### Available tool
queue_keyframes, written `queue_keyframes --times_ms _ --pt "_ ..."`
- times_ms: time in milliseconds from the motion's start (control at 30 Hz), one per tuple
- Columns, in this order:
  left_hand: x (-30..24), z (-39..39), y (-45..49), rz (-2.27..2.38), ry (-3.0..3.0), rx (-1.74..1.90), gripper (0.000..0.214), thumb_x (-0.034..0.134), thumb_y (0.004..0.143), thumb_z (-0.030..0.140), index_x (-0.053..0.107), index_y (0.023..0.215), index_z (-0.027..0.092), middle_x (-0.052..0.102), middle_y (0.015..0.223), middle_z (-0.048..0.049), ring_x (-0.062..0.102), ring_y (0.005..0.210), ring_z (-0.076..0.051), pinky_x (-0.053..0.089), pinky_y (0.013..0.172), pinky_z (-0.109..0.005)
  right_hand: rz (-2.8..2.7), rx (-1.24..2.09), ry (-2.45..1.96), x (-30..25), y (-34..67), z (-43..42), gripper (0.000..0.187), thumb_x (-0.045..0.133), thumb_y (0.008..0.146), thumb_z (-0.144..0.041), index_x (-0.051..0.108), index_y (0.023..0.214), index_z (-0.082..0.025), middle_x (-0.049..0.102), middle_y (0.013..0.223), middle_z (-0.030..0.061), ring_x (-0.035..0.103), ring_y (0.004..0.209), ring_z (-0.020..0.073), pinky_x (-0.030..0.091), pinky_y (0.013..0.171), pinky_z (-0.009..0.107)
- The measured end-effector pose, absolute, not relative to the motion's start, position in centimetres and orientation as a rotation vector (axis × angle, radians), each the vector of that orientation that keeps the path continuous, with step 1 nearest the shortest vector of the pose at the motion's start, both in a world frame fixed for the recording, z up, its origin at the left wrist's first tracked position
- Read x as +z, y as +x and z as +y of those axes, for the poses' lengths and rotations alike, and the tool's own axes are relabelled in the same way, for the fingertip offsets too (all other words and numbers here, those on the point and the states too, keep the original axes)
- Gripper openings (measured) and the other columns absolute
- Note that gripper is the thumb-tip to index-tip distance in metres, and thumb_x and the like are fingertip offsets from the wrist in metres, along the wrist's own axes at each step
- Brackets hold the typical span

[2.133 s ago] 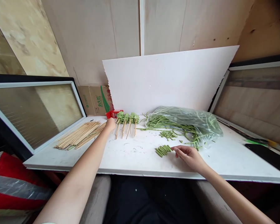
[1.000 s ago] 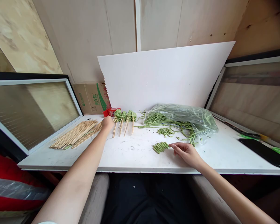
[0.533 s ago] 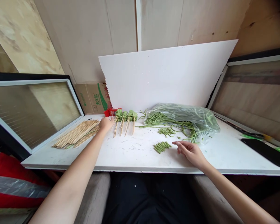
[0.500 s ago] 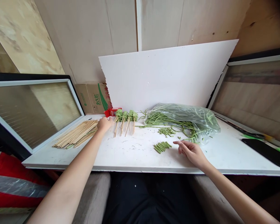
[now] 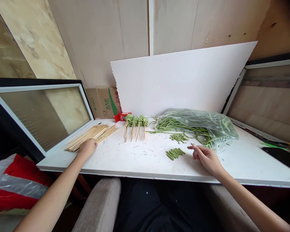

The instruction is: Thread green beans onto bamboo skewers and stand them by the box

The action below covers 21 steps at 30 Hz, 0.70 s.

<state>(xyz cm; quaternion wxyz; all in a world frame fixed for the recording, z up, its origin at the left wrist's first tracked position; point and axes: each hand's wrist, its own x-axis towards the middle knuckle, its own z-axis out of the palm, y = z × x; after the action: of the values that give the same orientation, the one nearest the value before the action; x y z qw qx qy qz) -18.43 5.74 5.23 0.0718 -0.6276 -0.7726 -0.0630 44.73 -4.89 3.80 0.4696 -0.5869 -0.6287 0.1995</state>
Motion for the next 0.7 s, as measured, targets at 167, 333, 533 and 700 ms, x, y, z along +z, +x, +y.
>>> queue_keyframes --times_ms 167,333,533,700 --pt "5.3 5.4 -17.4 -2.266 -1.883 -0.069 0.030 0.050 0.091 0.024 0.078 0.098 0.013 0.077 0.108 -0.0217 0.073 0.095 -0.035 0.051 0.078 -0.038 -1.546 0.489 -1.455 4.3 44.3 -5.0 0.066 0.053 0.090 -0.078 0.064 0.058 -0.021 0.075 0.077 0.0109 0.069 0.070 0.0243 0.053 0.069 0.033" --pt "5.4 5.5 -16.9 -2.245 -1.907 -0.026 0.031 0.049 0.092 0.021 0.077 0.100 0.011 0.077 0.109 -0.0229 0.073 0.096 -0.033 0.051 0.080 -0.036 -1.547 0.509 -1.435 4.3 44.4 -5.0 0.063 0.054 0.090 -0.076 0.066 0.060 -0.022 0.076 0.078 0.0112 0.068 0.070 0.0245 0.053 0.066 0.033" --pt "5.5 5.7 -17.2 -2.225 -1.949 0.042 0.032 0.046 0.094 0.024 0.075 0.100 0.011 0.077 0.107 -0.0222 0.072 0.094 -0.032 0.049 0.076 -0.034 -1.541 0.518 -1.408 4.2 44.5 -5.0 0.063 0.055 0.088 -0.078 0.068 0.063 -0.022 0.074 0.072 0.0101 0.069 0.070 0.0254 0.053 0.066 0.034" --pt "6.0 5.9 -17.1 -2.214 -1.966 0.108 0.033 0.045 0.092 0.023 0.074 0.100 0.009 0.075 0.107 -0.0244 0.072 0.095 -0.035 0.049 0.074 -0.037 -1.522 0.505 -1.421 4.1 44.4 -5.2 0.066 0.055 0.088 -0.079 0.065 0.059 -0.021 0.075 0.078 0.0109 0.068 0.069 0.0235 0.053 0.067 0.034"
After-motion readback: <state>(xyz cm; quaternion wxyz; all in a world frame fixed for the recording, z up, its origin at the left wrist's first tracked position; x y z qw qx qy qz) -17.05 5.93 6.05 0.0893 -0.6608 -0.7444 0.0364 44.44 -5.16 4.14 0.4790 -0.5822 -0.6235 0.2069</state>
